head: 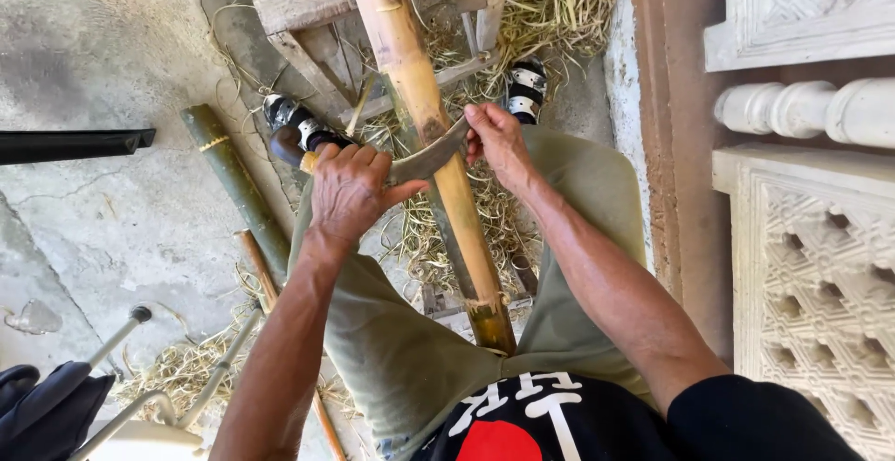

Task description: Scraping the outer layer of a bamboo pole using a machete.

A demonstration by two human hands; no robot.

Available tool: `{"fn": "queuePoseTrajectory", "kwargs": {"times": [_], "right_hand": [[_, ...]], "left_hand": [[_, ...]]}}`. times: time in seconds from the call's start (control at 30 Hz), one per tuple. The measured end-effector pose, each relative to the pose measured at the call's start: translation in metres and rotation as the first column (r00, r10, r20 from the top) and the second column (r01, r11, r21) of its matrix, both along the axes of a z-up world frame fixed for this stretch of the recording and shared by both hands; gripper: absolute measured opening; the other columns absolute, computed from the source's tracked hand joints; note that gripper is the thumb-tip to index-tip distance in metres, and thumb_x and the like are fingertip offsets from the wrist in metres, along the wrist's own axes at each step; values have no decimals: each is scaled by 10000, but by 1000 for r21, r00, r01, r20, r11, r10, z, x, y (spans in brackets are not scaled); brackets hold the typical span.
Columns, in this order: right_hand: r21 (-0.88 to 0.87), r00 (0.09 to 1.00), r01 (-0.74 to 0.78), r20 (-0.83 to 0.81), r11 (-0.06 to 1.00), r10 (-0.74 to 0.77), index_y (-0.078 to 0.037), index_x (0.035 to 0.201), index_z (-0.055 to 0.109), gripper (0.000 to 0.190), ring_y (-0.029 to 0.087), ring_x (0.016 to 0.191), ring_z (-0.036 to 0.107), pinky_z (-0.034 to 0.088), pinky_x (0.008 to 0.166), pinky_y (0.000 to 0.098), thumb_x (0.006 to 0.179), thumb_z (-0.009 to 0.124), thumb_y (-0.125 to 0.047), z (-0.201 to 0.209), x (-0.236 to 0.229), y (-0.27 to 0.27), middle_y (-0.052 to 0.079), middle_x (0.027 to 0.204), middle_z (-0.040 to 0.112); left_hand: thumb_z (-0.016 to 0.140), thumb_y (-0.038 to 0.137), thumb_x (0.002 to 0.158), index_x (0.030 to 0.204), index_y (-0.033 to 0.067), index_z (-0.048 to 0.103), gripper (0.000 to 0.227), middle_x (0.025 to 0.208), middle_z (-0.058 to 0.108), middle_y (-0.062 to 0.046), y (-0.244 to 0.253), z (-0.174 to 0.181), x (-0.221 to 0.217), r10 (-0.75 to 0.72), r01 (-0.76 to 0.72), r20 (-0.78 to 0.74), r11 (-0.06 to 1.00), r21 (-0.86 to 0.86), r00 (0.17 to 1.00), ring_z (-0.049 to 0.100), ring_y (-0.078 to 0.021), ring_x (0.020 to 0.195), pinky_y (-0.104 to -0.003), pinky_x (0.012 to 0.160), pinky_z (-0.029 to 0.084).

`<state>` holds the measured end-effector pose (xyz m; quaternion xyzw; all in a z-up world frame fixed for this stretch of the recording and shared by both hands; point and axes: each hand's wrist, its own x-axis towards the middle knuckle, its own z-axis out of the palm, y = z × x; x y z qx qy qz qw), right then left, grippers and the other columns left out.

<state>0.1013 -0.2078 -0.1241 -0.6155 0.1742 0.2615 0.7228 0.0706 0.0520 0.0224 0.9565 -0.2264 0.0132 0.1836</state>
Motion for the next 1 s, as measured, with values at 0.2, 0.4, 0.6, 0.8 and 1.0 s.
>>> {"fn": "queuePoseTrajectory", "kwargs": {"times": [0.2,0.4,0.6,0.8,1.0], "right_hand": [[141,977,172,106,975,-188,-43,1050,625,392,141,686,629,605,610,326,1024,653,-433,1,4,-1,65,890,649],[-307,861,-247,365,919,354,-67,1388,367,996,243,1078,627,628,837,426,688,894,-539,44,5,30,104,1290,500],[-183,978,52,206,982,-14,66,1277,618,708,277,1113,680,636,930,411,991,742,-569,-11,36,28,180,1158,677],[-296,892,-273,279,915,356,-72,1242,528,586,198,953,659,609,810,385,798,848,-280,47,34,25,102,1160,645],[-101,962,165,237,981,-137,-116,1215,677,253,150,882,677,612,761,326,1048,637,-302,34,52,5,47,1146,726]], "left_hand": [[771,591,859,886,57,712,537,677,594,-16,12,-22,-22,219,-195,124,964,-179,968,539,-183,618,-391,671,430],[613,457,1143,1065,-9,759,495,765,587,17,37,-65,-73,722,-700,-330,292,-651,608,480,-85,669,-272,566,367],[584,507,1067,1061,-33,726,558,641,502,7,27,-39,-78,573,-739,-643,-95,-667,508,440,-56,537,-228,449,308],[502,582,1028,996,6,629,591,642,668,-42,21,-20,-60,513,-804,-689,6,-594,513,592,-91,463,-272,375,485],[557,523,1016,968,39,641,494,610,649,-49,-8,-54,-56,273,-875,-832,145,-461,483,569,-83,435,-267,346,447]]}}
